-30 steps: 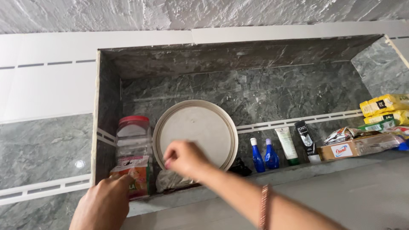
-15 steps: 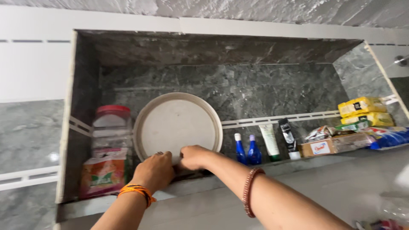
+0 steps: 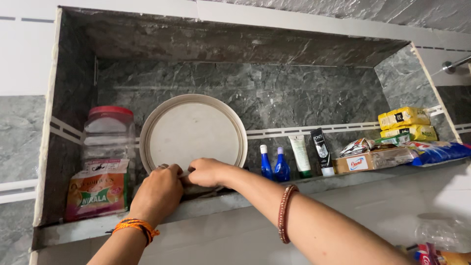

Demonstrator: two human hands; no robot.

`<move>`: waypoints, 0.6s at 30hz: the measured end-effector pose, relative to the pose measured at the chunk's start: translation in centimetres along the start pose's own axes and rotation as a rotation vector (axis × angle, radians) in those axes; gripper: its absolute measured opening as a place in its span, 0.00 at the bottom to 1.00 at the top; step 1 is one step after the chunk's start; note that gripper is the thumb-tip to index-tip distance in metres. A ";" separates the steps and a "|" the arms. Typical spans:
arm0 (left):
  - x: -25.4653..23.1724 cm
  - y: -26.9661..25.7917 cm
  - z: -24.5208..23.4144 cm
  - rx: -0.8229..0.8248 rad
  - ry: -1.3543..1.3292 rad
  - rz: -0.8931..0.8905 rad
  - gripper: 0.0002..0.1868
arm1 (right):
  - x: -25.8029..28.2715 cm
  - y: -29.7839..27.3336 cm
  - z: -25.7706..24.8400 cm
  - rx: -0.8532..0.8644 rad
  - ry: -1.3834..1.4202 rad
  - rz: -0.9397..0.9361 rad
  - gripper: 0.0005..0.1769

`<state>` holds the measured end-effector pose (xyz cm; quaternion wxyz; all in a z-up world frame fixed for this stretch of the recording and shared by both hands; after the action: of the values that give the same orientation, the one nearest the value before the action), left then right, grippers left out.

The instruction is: The person organizes items on a bathroom shelf, moving a yellow soap box, a blue bag, and several tubes and bottles into a neat arrangement. They then fold a beige towel and hang it on a wall-mounted towel bar.

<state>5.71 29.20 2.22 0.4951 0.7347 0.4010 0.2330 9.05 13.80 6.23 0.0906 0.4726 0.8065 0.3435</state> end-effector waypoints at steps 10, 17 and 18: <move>-0.9 -0.7 -1.0 0.021 0.009 -0.067 0.17 | 4.4 -5.3 -2.5 -0.094 -0.185 -0.029 0.22; -3.7 -3.1 -3.8 -0.414 -0.094 0.332 0.18 | -1.2 -4.0 -8.3 -0.334 -0.103 -0.368 0.14; -4.5 -3.5 -3.9 -0.448 -0.094 0.420 0.18 | -2.2 -4.2 -9.7 -0.318 -0.190 -0.329 0.15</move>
<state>-0.94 28.29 0.83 0.6037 0.6840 0.1560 0.3786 2.69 6.16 10.36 0.2940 0.3450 0.7961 0.4009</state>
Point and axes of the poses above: each hand's wrist, its own y-axis towards the middle knuckle, its own z-axis out of the palm, x = y × z, the point moved 3 cm from there along y, towards the middle knuckle
